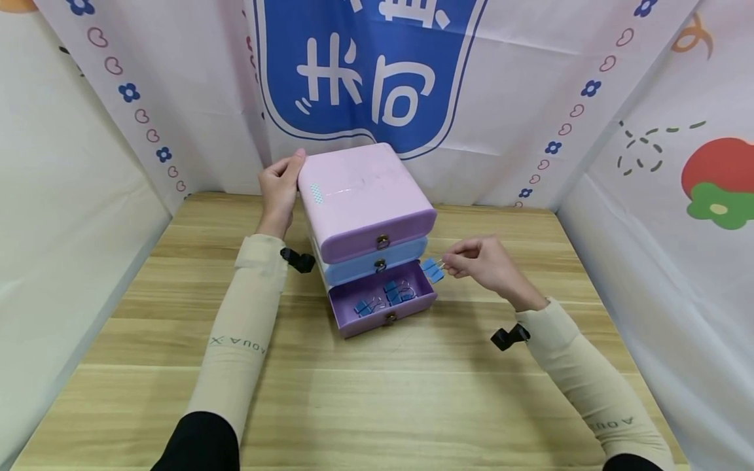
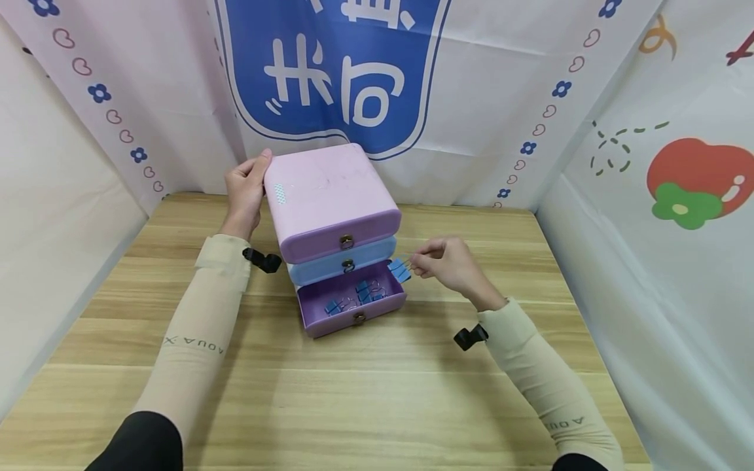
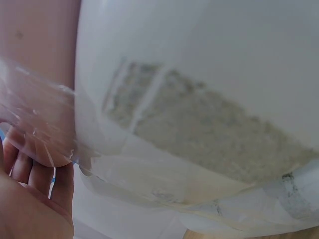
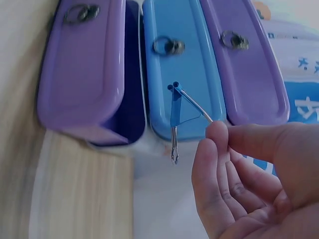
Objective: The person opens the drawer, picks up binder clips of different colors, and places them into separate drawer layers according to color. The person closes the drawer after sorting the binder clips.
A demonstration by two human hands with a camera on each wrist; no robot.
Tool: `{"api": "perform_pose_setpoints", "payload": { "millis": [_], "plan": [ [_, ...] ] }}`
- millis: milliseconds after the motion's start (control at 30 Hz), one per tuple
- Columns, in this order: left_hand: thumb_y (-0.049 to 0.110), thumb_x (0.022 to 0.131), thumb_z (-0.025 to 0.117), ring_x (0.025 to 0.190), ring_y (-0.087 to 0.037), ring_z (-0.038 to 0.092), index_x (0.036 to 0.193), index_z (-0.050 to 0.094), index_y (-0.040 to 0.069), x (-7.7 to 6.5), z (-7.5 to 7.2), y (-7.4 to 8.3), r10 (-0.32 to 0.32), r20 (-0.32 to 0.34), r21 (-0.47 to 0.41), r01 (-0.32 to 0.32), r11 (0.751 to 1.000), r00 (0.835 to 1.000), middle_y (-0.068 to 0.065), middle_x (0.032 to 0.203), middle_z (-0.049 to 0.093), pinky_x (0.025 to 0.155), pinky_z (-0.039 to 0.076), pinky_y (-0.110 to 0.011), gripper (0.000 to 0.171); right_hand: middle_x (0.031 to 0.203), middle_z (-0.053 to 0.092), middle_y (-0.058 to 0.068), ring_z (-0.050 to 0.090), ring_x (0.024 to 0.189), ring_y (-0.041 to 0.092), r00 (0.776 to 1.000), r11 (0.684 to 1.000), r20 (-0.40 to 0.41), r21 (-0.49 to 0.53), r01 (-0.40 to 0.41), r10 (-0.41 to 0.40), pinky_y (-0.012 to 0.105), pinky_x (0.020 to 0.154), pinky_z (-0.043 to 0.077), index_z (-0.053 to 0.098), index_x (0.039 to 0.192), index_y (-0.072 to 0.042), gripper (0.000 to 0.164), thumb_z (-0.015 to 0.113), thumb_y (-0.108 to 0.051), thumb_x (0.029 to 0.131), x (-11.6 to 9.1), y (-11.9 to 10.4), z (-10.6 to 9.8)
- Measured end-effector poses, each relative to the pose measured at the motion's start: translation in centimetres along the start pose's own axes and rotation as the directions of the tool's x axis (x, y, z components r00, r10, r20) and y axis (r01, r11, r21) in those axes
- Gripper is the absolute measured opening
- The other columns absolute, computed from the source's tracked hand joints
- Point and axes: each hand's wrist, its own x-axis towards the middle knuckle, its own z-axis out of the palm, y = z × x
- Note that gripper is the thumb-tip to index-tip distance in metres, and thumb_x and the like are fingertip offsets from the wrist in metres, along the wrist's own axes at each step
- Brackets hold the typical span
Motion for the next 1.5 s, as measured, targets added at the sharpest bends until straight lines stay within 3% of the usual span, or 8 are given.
{"api": "perform_pose_setpoints", "payload": {
  "millis": [300,467,700,800,1133,1500],
  "plan": [
    [0.047,0.093,0.080,0.068,-0.004,0.057,0.097,0.083,0.014,0.0,0.0,0.2,0.004,-0.004,0.010,-0.004,1.000,1.000,0.008,0.079,0.070,0.060,0.047,-0.017,0.033,0.105,0.079,0.019,0.078,0.089,0.028,0.999,0.999,0.035,0.028,0.029,-0.030,0.033,0.078,0.066,0.077,0.115,-0.001,0.025,0.074,-0.021,0.101,0.0,-0.6,2.9],
    [0.047,0.093,0.080,0.068,-0.004,0.057,0.097,0.083,0.014,0.0,0.0,0.3,0.004,0.001,0.011,-0.004,1.000,1.000,0.008,0.079,0.070,0.060,0.047,-0.017,0.034,0.100,0.080,0.013,0.078,0.092,0.033,0.998,0.997,0.055,0.065,0.040,-0.043,0.041,0.084,0.066,0.078,0.112,-0.004,0.020,0.075,-0.020,0.100,0.2,-1.0,4.4],
    [0.049,0.092,0.080,0.068,-0.005,0.057,0.099,0.083,0.013,-0.1,-0.2,0.4,-0.004,0.006,0.011,0.004,1.000,1.000,0.008,0.079,0.070,0.060,0.047,-0.017,0.037,0.096,0.079,0.014,0.074,0.098,0.048,0.988,0.987,0.101,0.120,0.103,-0.115,0.053,0.087,0.064,0.079,0.110,-0.004,0.016,0.074,-0.016,0.101,0.5,-1.9,6.9],
    [0.050,0.092,0.080,0.067,-0.005,0.057,0.100,0.083,0.013,-0.1,-0.2,0.2,-0.009,0.011,0.017,0.008,1.000,1.000,0.008,0.078,0.070,0.060,0.047,-0.018,0.037,0.094,0.080,0.014,0.075,0.095,0.048,0.982,0.982,0.113,0.131,0.138,-0.153,0.056,0.087,0.063,0.079,0.108,-0.002,0.014,0.074,-0.013,0.100,0.6,-2.3,8.0],
    [0.049,0.093,0.079,0.070,-0.006,0.058,0.103,0.083,0.012,-0.3,-0.2,0.3,-0.013,0.018,0.017,0.013,1.000,1.000,0.007,0.081,0.071,0.063,0.049,-0.018,0.039,0.090,0.081,0.013,0.079,0.082,0.030,0.965,0.970,0.147,0.145,0.195,-0.216,0.042,0.077,0.067,0.080,0.104,-0.002,0.011,0.074,-0.010,0.099,0.8,-3.0,11.2],
    [0.050,0.092,0.080,0.070,-0.006,0.058,0.102,0.083,0.013,-0.3,-0.1,0.3,-0.024,0.010,0.029,0.023,0.999,1.000,0.007,0.081,0.071,0.063,0.049,-0.018,0.039,0.088,0.081,0.002,0.078,0.078,0.017,0.942,0.962,0.213,-0.030,0.271,-0.259,0.030,0.069,0.064,0.081,0.105,-0.007,0.012,0.074,-0.015,0.101,1.2,-3.7,13.1]
  ]
}}
